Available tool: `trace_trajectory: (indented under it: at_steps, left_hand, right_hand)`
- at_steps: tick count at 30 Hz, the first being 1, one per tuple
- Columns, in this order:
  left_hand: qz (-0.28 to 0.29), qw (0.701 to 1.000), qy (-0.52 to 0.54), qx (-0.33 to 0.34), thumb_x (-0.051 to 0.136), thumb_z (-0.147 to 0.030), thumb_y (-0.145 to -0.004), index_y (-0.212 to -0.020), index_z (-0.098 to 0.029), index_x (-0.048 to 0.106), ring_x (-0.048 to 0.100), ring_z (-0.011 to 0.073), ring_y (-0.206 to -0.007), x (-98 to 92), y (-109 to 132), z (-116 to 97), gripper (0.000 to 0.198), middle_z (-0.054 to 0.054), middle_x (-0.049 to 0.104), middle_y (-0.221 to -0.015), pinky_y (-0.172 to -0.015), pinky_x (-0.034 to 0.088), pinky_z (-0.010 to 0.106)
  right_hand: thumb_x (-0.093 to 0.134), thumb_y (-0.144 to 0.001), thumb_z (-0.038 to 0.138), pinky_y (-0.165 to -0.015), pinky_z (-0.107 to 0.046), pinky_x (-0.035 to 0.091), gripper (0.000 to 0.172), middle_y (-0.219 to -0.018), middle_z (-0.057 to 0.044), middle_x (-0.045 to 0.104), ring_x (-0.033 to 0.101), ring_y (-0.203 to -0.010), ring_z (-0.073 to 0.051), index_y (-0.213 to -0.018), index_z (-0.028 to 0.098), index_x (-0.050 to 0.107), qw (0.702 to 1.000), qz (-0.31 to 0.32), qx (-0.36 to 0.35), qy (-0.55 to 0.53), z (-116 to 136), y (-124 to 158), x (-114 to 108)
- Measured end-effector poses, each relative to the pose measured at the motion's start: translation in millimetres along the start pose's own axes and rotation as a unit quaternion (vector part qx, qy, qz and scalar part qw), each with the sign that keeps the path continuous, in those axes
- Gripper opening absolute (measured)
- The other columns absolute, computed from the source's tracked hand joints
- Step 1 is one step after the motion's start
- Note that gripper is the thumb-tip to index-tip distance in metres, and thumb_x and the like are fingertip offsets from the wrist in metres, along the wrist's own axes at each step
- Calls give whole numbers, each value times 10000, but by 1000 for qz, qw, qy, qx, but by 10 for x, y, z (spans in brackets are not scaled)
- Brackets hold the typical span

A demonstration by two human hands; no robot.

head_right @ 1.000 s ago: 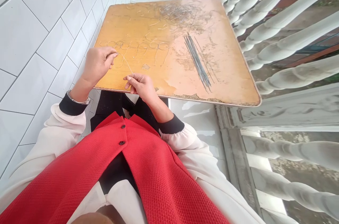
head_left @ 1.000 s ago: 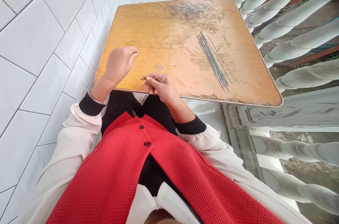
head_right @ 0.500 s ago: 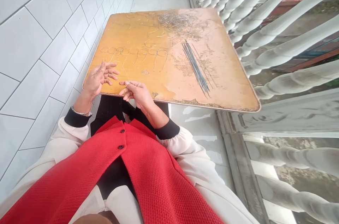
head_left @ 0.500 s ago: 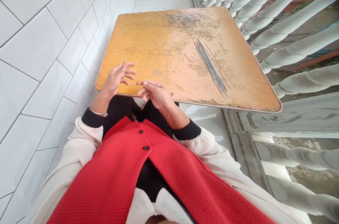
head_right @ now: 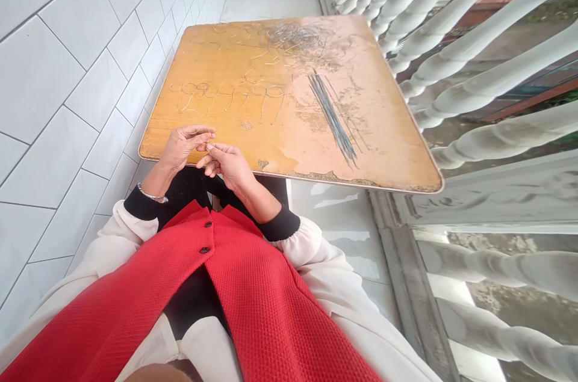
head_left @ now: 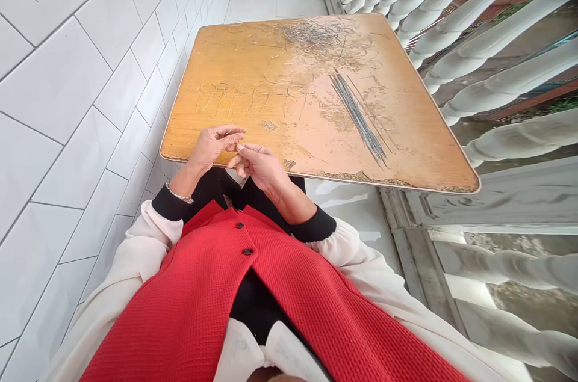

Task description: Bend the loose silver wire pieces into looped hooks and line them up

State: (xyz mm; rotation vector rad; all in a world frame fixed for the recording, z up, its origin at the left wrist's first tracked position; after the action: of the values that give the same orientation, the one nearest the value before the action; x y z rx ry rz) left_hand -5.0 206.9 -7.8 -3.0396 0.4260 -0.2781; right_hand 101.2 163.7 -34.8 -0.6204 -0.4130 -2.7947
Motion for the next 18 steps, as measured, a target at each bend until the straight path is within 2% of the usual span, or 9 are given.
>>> trace_trajectory:
  at_steps: [2, 6, 9, 12, 13, 16, 18]
  left_hand:
    - [-6, 1000, 3, -2, 816, -210, -786, -766, -173, 786, 553, 53, -572, 28, -17, -34, 52, -18, 692, -681, -592, 451, 213]
    - [-46, 999, -22, 13, 743, -148, -846, -736, -177, 753, 604, 54, -634, 10, -29, -144, 114, -14, 717, -694, -595, 434, 180]
    - [-70, 996, -47, 14, 728, -145, -866, -743, -175, 732, 594, 47, -633, -2, -24, -192, 127, -20, 717, -696, -609, 438, 173]
    - [-92, 995, -45, 19, 714, -124, -871, -712, -172, 709, 558, 43, -598, -2, -21, -212, 166, -33, 689, -659, -614, 446, 178]
    - [-98, 994, -45, 21, 711, -115, -869, -701, -172, 704, 551, 43, -592, -1, -22, -216, 178, -36, 678, -644, -614, 447, 180]
    - [-98, 994, -44, 14, 699, -74, -866, -682, -166, 699, 535, 40, -565, -2, -31, -211, 206, -44, 652, -601, -597, 434, 181]
    - [-86, 995, -44, 5, 686, -45, -864, -677, -158, 695, 521, 37, -542, -10, -35, -204, 219, -44, 644, -585, -582, 421, 181]
  right_hand:
    - [843, -748, 422, -373, -140, 377, 308, -591, -17, 728, 532, -375, -55, -827, 160, 702, 1000, 6, -8, 11, -9, -1, -3]
    - [909, -640, 437, -402, -151, 404, 377, -608, 3, 719, 528, -398, -46, -804, 165, 706, 999, -2, -33, 33, -8, -2, -38]
    - [860, -701, 398, -416, -167, 418, 306, -623, 4, 715, 535, -409, -52, -818, 166, 700, 997, -19, -52, 59, 14, -2, -50]
    - [725, -803, 223, -438, -177, 431, 95, -619, 14, 705, 556, -418, -62, -868, 160, 695, 992, -31, -49, 110, 35, 5, -28]
    - [657, -821, 145, -450, -182, 439, 80, -613, 19, 698, 564, -422, -67, -889, 156, 698, 988, -35, -44, 141, 43, 10, -22]
    - [520, -796, -17, -509, -198, 463, 301, -599, 38, 677, 581, -446, -75, -938, 145, 731, 957, -38, -70, 278, 131, 35, -10]
    - [519, -784, -44, -563, -206, 477, 356, -614, 42, 678, 593, -476, -76, -967, 148, 757, 927, -24, -112, 358, 200, 52, 7]
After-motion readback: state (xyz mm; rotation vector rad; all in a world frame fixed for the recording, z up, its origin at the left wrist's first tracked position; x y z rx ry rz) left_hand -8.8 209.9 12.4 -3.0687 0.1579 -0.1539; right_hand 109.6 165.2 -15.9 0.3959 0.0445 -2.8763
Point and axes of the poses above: each hand's wrist, its own y-axis away from the middle knuckle, its own x-axis out of the palm, z = x × y, the point moved 7 cm from there along -y, towards the middle knuckle
